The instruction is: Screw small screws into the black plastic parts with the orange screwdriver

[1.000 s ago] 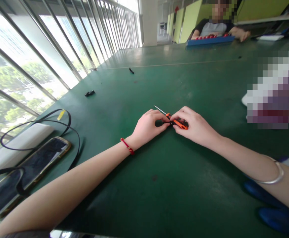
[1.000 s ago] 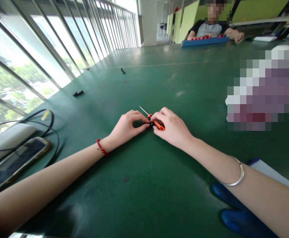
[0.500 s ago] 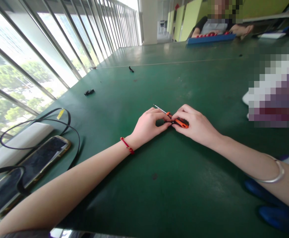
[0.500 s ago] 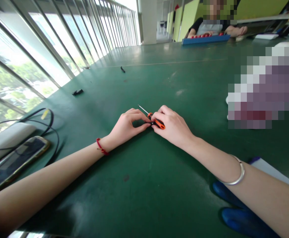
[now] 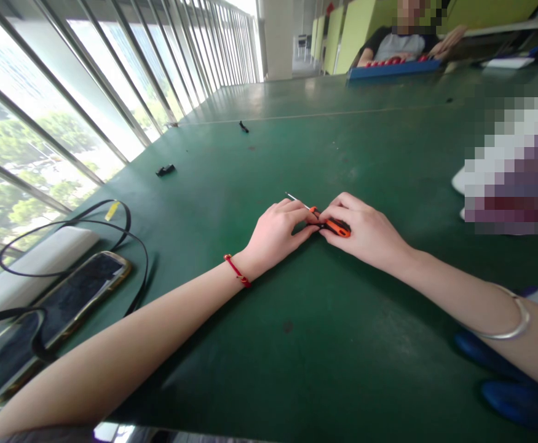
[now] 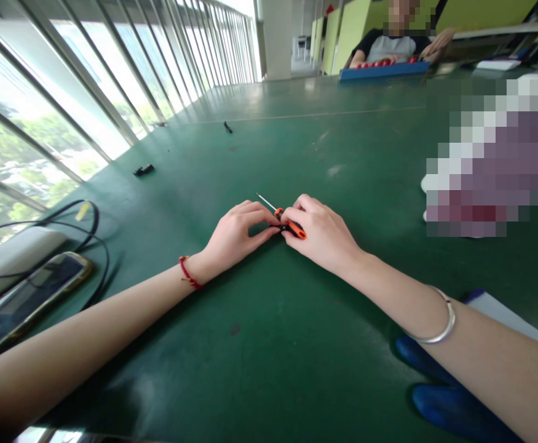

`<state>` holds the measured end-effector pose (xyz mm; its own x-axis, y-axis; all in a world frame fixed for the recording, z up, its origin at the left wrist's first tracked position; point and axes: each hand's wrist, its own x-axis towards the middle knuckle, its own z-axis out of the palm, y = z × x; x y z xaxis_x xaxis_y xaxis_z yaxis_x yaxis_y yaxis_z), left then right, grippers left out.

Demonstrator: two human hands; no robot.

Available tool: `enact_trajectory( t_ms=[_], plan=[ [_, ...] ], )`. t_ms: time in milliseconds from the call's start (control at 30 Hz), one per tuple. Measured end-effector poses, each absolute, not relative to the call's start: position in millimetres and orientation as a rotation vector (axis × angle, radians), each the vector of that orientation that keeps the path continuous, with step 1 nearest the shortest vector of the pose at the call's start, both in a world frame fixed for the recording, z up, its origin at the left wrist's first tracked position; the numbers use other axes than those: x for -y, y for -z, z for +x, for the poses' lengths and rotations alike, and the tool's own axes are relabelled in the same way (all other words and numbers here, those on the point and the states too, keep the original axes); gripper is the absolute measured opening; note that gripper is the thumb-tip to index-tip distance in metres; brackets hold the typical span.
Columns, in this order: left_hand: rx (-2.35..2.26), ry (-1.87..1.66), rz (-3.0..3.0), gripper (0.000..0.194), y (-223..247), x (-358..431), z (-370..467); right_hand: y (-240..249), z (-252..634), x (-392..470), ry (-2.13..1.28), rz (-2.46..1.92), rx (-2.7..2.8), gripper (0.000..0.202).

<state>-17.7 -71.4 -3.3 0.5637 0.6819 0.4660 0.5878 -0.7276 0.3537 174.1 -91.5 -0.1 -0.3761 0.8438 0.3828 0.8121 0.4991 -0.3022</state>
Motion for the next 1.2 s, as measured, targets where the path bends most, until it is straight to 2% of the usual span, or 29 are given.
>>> enact_trajectory(
  t_ms=[533,733,1033,1200],
  plan=[
    [-1.140,-0.859,2.676,0.017,3.2,71.4,-17.9,0.9,174.8,91.4,-0.164,-1.317,2.191,0.013],
    [-1.147,-0.885,2.652,0.010,3.7,72.0,-17.4,-0.2,174.7,91.0,-0.222,-1.284,2.167,0.014],
    [-1.105,-0.904,2.630,0.006,-1.3,80.8,-21.3,-7.1,181.9,90.1,-0.176,-1.483,2.286,0.047],
    [-1.048,-0.811,2.676,0.008,1.7,82.7,-18.9,-7.7,180.5,89.8,-0.131,-1.538,2.372,0.044]
  ],
)
